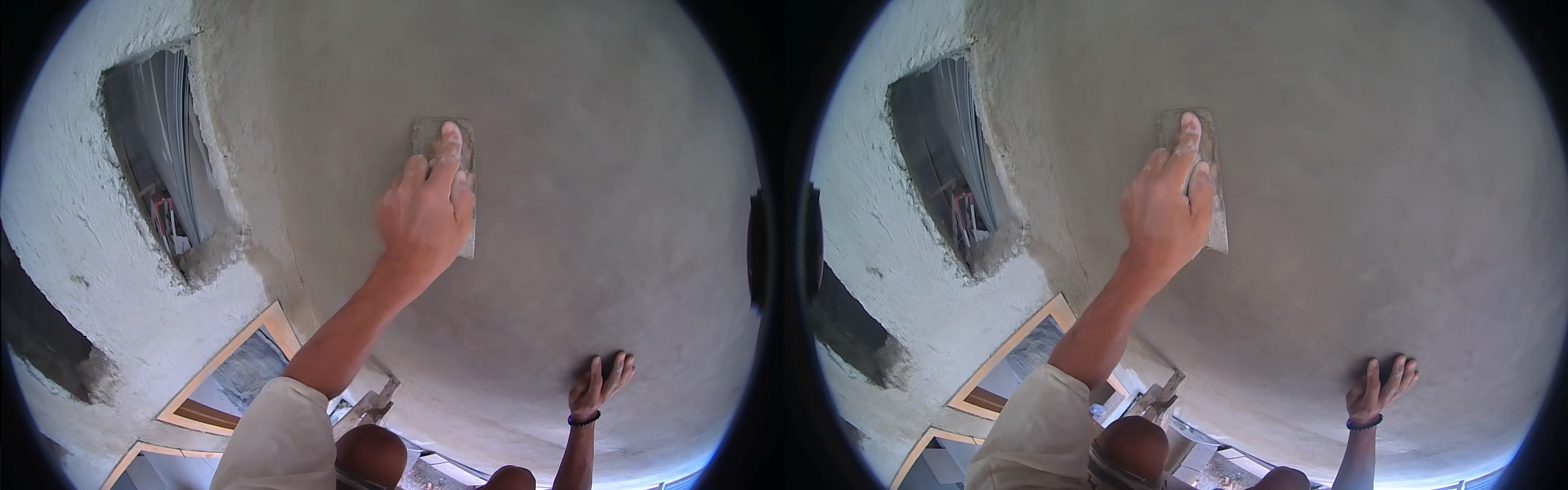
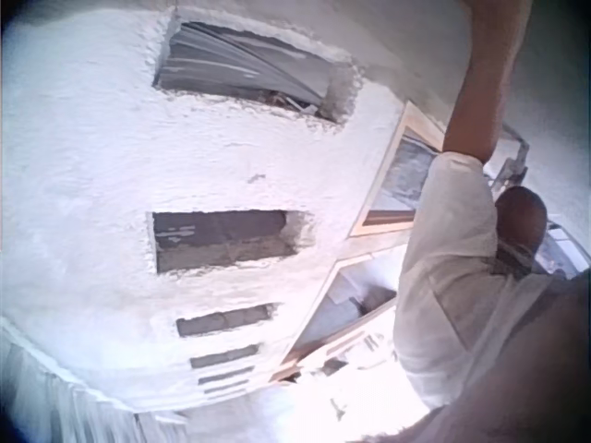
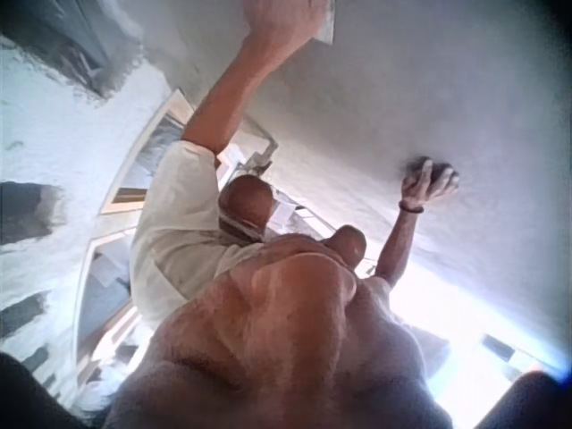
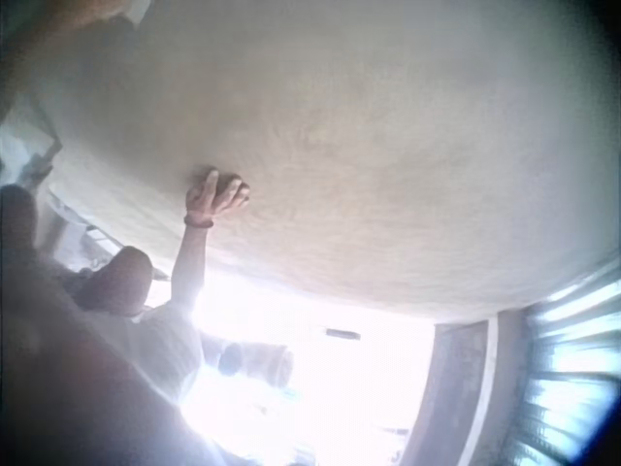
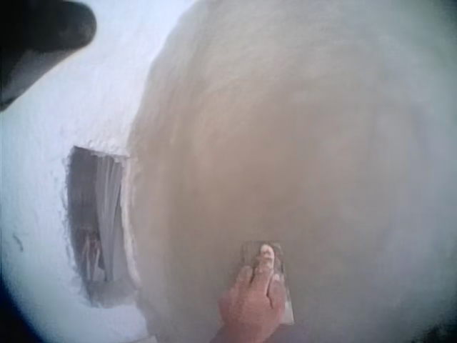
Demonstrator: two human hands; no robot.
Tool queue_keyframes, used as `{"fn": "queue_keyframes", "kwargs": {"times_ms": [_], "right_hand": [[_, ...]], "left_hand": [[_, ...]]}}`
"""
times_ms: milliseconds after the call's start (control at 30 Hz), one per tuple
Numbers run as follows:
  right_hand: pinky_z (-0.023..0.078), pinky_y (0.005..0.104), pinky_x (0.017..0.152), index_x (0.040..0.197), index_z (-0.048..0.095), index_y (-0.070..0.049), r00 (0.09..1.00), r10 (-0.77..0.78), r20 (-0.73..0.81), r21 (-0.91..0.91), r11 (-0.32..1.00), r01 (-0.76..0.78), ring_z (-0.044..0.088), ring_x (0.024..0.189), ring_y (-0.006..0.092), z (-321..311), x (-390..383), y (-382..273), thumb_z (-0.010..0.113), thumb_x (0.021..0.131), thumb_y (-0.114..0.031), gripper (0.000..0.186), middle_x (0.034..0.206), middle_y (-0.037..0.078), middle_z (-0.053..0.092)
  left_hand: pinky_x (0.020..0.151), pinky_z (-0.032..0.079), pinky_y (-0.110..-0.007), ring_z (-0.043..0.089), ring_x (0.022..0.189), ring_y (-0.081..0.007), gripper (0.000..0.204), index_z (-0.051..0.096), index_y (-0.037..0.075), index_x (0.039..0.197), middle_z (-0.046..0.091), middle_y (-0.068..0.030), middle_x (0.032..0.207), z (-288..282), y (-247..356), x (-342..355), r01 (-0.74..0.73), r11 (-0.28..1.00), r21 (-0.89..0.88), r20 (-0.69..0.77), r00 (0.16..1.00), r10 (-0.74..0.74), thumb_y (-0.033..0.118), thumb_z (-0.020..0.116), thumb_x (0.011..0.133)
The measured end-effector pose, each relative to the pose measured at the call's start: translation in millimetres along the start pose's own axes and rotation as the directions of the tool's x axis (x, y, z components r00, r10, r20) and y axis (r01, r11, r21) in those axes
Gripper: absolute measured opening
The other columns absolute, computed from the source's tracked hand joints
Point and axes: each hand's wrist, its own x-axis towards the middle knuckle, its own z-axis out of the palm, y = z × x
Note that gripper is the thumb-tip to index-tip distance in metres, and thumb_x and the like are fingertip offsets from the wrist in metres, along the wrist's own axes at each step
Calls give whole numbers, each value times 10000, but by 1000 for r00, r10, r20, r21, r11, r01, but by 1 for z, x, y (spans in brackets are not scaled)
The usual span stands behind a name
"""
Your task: The person smooths wet plaster onto a wall using a hand float, repeatedly dipping a trowel into a bucket to transfer plaster to the float and then spreading it across the wall surface.
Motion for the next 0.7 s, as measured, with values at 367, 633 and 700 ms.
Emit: {"fn": "queue_keyframes", "kwargs": {"times_ms": [367, 633, 700], "right_hand": [[228, 600, 1141, 1116, 670, -56, 999, 15, -34, 28, 1000, -14, 365, 1382, 439, 3, -7, -1, 479, 936, -31, 263, 1425, 249, 472], [243, 610, 1123, 1119, 679, -58, 999, 40, -33, 40, 998, -39, 370, 1386, 419, 3, -6, -4, 489, 957, -75, 250, 1426, 228, 481], [242, 608, 1124, 1121, 679, -58, 999, 41, -9, 48, 998, -40, 366, 1388, 419, 4, -13, 1, 488, 959, -81, 252, 1428, 227, 480]], "left_hand": [[919, 490, -412, 648, 1029, -344, 542, 419, 80, 1460, 627, -202, 1229, 8, -106, -36, 319, 924, -210, -48, 941, -335, 250, 541, 961], [676, 494, -432, 599, 740, -327, 613, 460, 115, 1443, 572, -125, 797, 27, 9, -75, -217, 976, -31, 25, 976, 218, 199, 647, 866], [759, 517, -416, 622, 839, -331, 613, 414, 93, 1469, 625, -182, 958, 28, -41, -116, -9, 998, -58, 194, 981, 20, 189, 615, 898]]}}
